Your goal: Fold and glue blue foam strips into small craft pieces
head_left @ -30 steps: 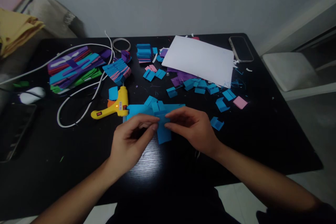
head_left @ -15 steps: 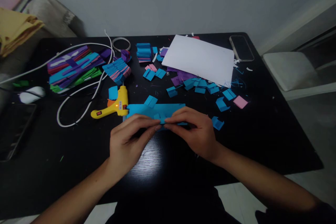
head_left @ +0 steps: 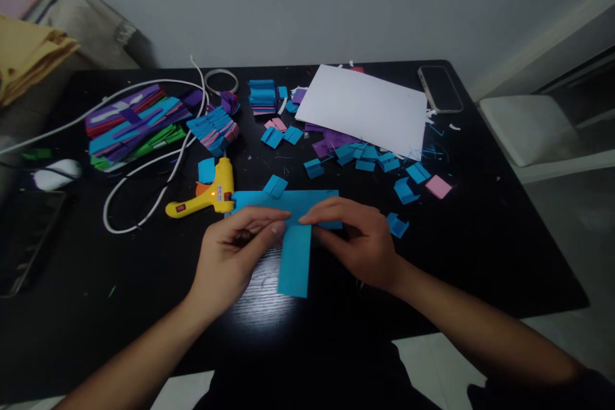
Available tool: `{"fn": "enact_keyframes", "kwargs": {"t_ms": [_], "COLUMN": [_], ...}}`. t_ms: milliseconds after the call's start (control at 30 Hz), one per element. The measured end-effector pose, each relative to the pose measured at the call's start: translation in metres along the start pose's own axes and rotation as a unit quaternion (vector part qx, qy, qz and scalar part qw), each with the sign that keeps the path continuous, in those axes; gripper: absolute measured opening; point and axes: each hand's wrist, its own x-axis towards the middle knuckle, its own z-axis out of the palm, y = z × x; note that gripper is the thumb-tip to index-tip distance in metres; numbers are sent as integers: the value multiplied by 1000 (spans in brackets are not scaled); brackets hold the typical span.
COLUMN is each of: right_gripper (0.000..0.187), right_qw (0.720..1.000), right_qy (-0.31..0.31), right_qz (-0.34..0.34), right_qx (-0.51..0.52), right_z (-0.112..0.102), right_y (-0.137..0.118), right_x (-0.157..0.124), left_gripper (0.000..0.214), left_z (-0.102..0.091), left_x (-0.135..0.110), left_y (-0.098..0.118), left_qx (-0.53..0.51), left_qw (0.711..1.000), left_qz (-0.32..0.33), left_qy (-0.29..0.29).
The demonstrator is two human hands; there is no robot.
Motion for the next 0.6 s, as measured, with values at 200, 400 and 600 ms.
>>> {"fn": "enact_keyframes", "kwargs": {"t_ms": [200, 400, 600], "right_gripper": [12, 11, 22], "right_qw": [984, 983, 977], "right_qy": [51, 30, -23], "right_qz": [166, 173, 180], "right_qx": [47, 61, 116], "right_z": [6, 8, 6], "right_y": [-2, -6, -3], "right_x": [-2, -2, -3], "left_gripper": [15, 31, 6], "left_z": [4, 14, 9], "left_x": [-1, 1, 2], "left_y": [-2, -6, -1], "left_qx": [-49, -78, 18], "left_qw": [997, 994, 997], "left_qz": [22, 63, 70], "left_qy": [-48, 43, 40]}}
